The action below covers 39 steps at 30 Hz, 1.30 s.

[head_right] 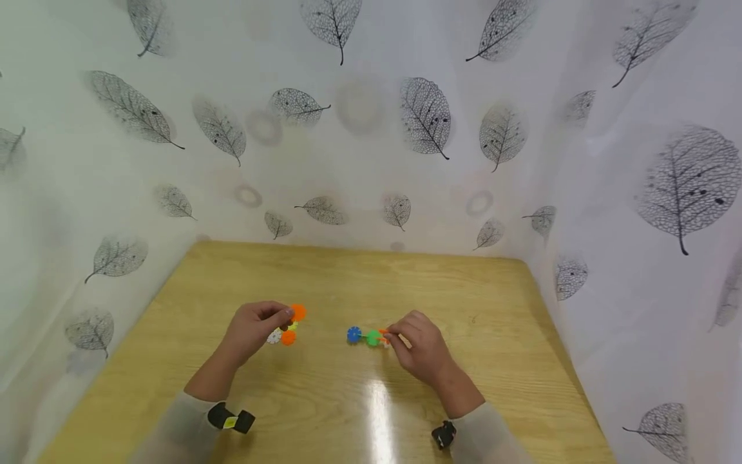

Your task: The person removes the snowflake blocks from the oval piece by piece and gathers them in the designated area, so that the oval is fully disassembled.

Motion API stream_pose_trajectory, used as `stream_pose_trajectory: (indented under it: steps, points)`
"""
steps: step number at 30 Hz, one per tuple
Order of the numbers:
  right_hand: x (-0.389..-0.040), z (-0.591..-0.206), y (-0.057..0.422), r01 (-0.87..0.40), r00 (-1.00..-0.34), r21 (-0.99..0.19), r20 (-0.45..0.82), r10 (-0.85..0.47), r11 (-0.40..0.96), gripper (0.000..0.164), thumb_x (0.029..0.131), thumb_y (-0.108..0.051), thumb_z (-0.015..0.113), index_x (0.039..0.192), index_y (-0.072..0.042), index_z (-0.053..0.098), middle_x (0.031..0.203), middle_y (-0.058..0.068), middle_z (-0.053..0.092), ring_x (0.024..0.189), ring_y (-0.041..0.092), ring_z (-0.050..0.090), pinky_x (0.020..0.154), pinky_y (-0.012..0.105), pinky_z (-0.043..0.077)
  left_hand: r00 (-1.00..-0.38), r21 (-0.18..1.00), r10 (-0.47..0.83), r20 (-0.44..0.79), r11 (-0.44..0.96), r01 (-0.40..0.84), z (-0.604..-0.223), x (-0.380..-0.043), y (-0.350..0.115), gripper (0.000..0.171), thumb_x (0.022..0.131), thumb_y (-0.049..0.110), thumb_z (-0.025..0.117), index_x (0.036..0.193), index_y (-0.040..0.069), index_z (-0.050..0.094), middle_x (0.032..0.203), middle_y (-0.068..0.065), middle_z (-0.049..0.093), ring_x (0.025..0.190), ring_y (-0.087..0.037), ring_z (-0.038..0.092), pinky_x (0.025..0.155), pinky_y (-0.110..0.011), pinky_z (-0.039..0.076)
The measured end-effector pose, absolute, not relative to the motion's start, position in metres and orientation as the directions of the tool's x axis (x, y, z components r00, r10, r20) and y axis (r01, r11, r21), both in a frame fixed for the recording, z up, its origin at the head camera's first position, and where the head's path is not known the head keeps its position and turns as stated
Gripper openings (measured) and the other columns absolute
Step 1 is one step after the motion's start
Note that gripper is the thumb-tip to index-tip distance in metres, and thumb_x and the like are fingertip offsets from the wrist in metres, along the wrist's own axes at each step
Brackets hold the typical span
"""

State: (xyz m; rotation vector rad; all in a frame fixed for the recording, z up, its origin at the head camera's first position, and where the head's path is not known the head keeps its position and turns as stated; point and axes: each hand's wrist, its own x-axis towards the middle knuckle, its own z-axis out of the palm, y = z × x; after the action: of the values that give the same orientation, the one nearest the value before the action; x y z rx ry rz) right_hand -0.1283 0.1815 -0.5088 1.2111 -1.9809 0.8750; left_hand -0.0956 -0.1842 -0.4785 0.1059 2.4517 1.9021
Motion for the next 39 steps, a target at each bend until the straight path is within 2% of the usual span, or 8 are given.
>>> stream_pose_trajectory:
  steps: [8,15,19,23,27,33,39]
  points:
    - [-0.126,-0.508,0.181,-0.918,-0.35,-0.193,0.806,-0.477,0.347,0.007,0.094,-0.014,0.078,0.092,-0.009,0.074,0.084,-0.002,0.068,0.072,0.015,0.061,0.066,0.027,0.05,-1.0,0.936,-0.006,-0.026,0.351,-0.027,-0.489,-0.092,-0.207,0.035,0.095,0.042,0.076,0.109,0.01,0.079,0.106,-0.004,0.075,0.091,-0.021,0.068,0.083,-0.05,0.057]
    - [-0.126,-0.506,0.18,-0.921,-0.346,-0.2,0.816,-0.464,0.334,0.007,0.094,-0.013,0.078,0.092,-0.008,0.074,0.084,-0.001,0.069,0.072,0.015,0.061,0.065,0.027,0.051,-0.999,0.932,-0.038,-0.03,0.36,-0.042,-0.492,-0.092,-0.226,0.038,0.097,0.042,0.074,0.113,0.007,0.078,0.114,-0.008,0.074,0.095,-0.022,0.067,0.083,-0.046,0.058]
    - [-0.126,-0.505,0.179,-0.922,-0.347,-0.206,0.816,-0.463,0.329,0.008,0.095,-0.014,0.077,0.092,-0.008,0.075,0.084,-0.001,0.069,0.072,0.015,0.06,0.066,0.028,0.05,-0.997,0.917,-0.066,-0.035,0.394,-0.058,-0.496,-0.092,-0.238,0.039,0.098,0.04,0.073,0.114,0.005,0.077,0.109,-0.01,0.075,0.096,-0.023,0.068,0.087,-0.047,0.057]
    - [-0.125,-0.506,0.179,-0.92,-0.349,-0.204,0.813,-0.467,0.333,0.008,0.096,-0.015,0.077,0.092,-0.008,0.075,0.084,-0.001,0.069,0.072,0.015,0.06,0.065,0.027,0.05,-0.994,0.885,-0.093,-0.06,0.455,-0.096,-0.503,-0.093,-0.25,0.039,0.098,0.042,0.073,0.112,0.006,0.077,0.104,-0.008,0.076,0.093,-0.023,0.07,0.083,-0.04,0.057]
    - [-0.125,-0.506,0.179,-0.921,-0.349,-0.204,0.812,-0.468,0.332,0.007,0.092,-0.012,0.08,0.092,-0.008,0.075,0.084,-0.001,0.069,0.071,0.016,0.061,0.065,0.026,0.05,-0.989,0.842,-0.117,-0.093,0.52,-0.14,-0.51,-0.093,-0.259,0.04,0.099,0.043,0.072,0.113,0.007,0.077,0.104,-0.006,0.075,0.092,-0.021,0.069,0.077,-0.035,0.055]
    - [-0.124,-0.505,0.178,-0.923,-0.339,-0.194,0.821,-0.46,0.333,0.01,0.095,-0.016,0.078,0.091,-0.007,0.075,0.084,-0.001,0.069,0.072,0.015,0.061,0.065,0.027,0.051,-0.978,0.774,-0.148,-0.145,0.599,-0.205,-0.518,-0.089,-0.275,0.041,0.098,0.041,0.073,0.116,0.004,0.075,0.098,-0.005,0.075,0.089,-0.02,0.067,0.071,-0.034,0.054]
    - [-0.126,-0.503,0.178,-0.929,-0.327,-0.19,0.825,-0.46,0.319,0.007,0.093,-0.013,0.08,0.092,-0.007,0.076,0.083,0.0,0.07,0.071,0.016,0.061,0.064,0.027,0.05,-0.971,0.748,-0.162,-0.175,0.619,-0.238,-0.524,-0.087,-0.286,0.04,0.097,0.036,0.074,0.115,0.001,0.076,0.098,-0.006,0.075,0.088,-0.021,0.068,0.076,-0.038,0.055]
